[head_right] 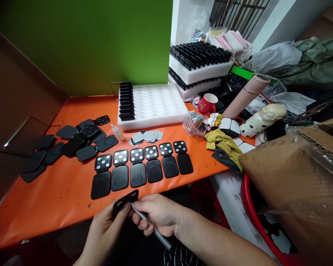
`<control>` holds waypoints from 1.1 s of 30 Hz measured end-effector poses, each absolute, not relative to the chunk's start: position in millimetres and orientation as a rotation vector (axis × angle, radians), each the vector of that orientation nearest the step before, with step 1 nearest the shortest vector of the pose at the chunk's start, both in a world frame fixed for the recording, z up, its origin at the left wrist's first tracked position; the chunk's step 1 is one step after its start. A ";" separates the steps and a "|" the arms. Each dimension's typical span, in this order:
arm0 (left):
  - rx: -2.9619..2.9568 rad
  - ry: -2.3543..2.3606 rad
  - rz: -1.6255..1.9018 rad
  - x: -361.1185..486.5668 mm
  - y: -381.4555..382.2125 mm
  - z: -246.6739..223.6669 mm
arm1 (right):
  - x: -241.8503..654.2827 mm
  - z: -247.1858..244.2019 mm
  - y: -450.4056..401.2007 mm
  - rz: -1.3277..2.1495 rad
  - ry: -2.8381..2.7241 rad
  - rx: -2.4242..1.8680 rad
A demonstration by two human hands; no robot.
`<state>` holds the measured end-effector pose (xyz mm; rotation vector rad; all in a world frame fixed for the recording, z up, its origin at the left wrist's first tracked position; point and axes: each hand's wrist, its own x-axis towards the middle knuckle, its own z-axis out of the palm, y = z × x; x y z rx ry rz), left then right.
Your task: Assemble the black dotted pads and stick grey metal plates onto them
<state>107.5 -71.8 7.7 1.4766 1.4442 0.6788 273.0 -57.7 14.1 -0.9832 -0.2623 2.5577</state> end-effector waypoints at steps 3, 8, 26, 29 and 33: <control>1.802 1.302 0.721 101.9 -76.8 5.1 | 275.3 11.1 -59.9 2.577 -0.180 -0.914; 1.987 1.198 0.739 99.0 -80.7 0.4 | 281.6 -0.2 -65.4 2.646 0.086 -0.826; 1.066 1.436 0.760 128.1 -60.0 -12.6 | 358.1 -43.6 -105.7 1.767 -0.232 -1.419; 0.914 1.349 0.744 125.3 -59.1 -17.6 | 368.7 -58.2 -103.5 1.703 -0.224 -1.435; 0.781 1.284 0.730 125.8 -63.5 -21.8 | 368.1 -65.1 -99.2 1.693 -0.236 -1.443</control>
